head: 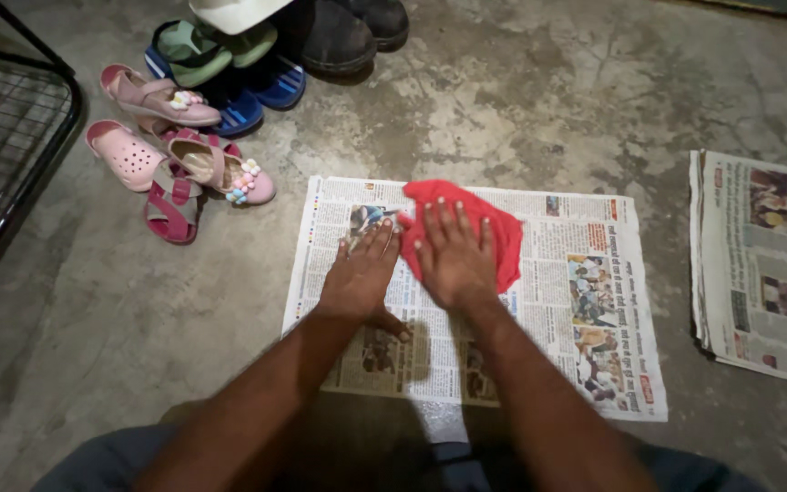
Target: The person sits on the floor and wipes a newspaper spread on the ground with a red cloth. Then the person moves a metal wire rack into view and wipes its frame and shelves with the same cloth.
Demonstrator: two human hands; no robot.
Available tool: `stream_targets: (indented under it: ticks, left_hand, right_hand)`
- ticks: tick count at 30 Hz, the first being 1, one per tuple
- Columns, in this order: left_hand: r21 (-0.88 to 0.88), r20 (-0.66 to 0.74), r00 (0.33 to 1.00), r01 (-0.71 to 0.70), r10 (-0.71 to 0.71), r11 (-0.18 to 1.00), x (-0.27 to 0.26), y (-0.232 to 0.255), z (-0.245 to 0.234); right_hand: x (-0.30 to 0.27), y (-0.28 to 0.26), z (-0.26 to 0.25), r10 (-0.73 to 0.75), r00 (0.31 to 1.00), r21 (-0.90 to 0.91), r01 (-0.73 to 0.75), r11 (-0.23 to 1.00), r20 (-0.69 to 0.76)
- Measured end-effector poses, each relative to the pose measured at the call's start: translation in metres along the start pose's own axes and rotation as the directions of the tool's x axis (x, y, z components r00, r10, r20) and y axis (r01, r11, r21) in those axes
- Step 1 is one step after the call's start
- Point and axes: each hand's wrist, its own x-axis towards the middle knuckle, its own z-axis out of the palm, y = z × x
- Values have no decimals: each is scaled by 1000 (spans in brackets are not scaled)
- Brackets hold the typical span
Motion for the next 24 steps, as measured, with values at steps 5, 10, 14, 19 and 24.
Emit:
stream_targets:
  ticks: [5, 10, 14, 19, 24]
  left_hand:
    - [-48, -3, 1000, 15, -16, 999, 0, 1, -2]
    - [-58, 24, 999, 26, -24, 998, 2, 3, -3]
    - [-54, 27, 999, 22, -21, 998, -1, 4, -6]
    - [-42, 44, 999, 35, -33, 999, -1, 4, -4]
    - [-22, 13, 1000, 16, -16, 1000, 3, 0, 8]
  right_hand:
    - [13, 41, -7, 135, 989, 59, -132, 990, -61]
    - [7, 118, -16, 285, 945, 83, -275, 958, -159]
    - [3, 201, -3, 358, 903, 116, -339, 934, -240]
    - [-4, 318, 23, 195, 838, 102, -167, 981, -509]
    - [-26, 337, -23, 631, 600, 796, 14, 606, -491]
